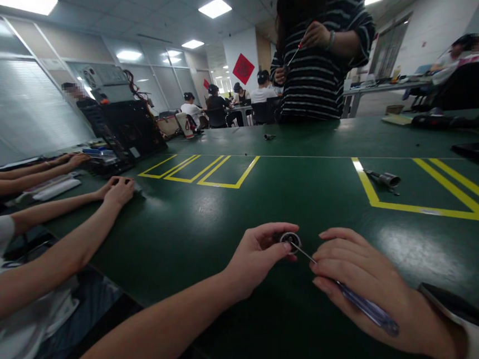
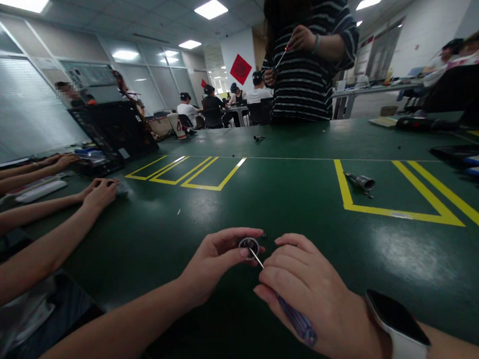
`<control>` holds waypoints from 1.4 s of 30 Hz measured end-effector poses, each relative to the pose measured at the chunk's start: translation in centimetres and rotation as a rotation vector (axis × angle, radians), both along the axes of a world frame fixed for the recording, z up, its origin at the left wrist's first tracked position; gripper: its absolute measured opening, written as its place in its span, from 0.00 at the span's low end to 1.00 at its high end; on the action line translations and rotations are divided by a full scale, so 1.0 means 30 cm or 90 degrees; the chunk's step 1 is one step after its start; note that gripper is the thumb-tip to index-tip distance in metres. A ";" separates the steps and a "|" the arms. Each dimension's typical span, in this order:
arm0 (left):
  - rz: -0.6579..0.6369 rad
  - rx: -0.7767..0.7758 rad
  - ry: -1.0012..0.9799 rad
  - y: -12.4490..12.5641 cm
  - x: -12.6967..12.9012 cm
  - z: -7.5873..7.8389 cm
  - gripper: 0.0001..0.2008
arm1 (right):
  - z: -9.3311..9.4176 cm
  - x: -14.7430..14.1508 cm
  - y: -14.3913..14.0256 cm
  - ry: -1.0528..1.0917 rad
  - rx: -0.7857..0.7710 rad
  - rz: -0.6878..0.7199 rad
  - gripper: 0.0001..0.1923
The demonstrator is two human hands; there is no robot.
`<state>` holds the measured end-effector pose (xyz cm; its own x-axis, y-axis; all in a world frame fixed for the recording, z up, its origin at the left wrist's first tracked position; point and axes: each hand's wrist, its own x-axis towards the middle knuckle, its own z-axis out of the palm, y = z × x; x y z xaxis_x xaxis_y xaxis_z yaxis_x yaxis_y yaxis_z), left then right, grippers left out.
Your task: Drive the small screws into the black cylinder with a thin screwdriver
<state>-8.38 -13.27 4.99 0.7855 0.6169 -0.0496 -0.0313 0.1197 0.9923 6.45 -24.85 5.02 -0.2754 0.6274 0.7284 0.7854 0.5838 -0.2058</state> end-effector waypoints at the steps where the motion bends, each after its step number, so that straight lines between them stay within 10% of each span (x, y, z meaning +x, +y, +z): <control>1: 0.002 0.004 0.002 -0.001 0.001 0.002 0.16 | 0.002 -0.002 0.001 0.001 0.000 0.000 0.03; 31: 0.033 0.102 0.038 -0.005 0.006 -0.013 0.14 | 0.001 -0.019 0.004 -0.010 0.003 0.016 0.05; 36: 0.076 0.046 0.035 0.013 0.005 -0.006 0.13 | 0.007 0.018 0.003 0.188 -0.057 -0.047 0.06; 42: 0.129 -0.079 0.015 0.026 0.005 0.005 0.16 | -0.043 0.089 0.097 0.535 -0.368 -0.171 0.16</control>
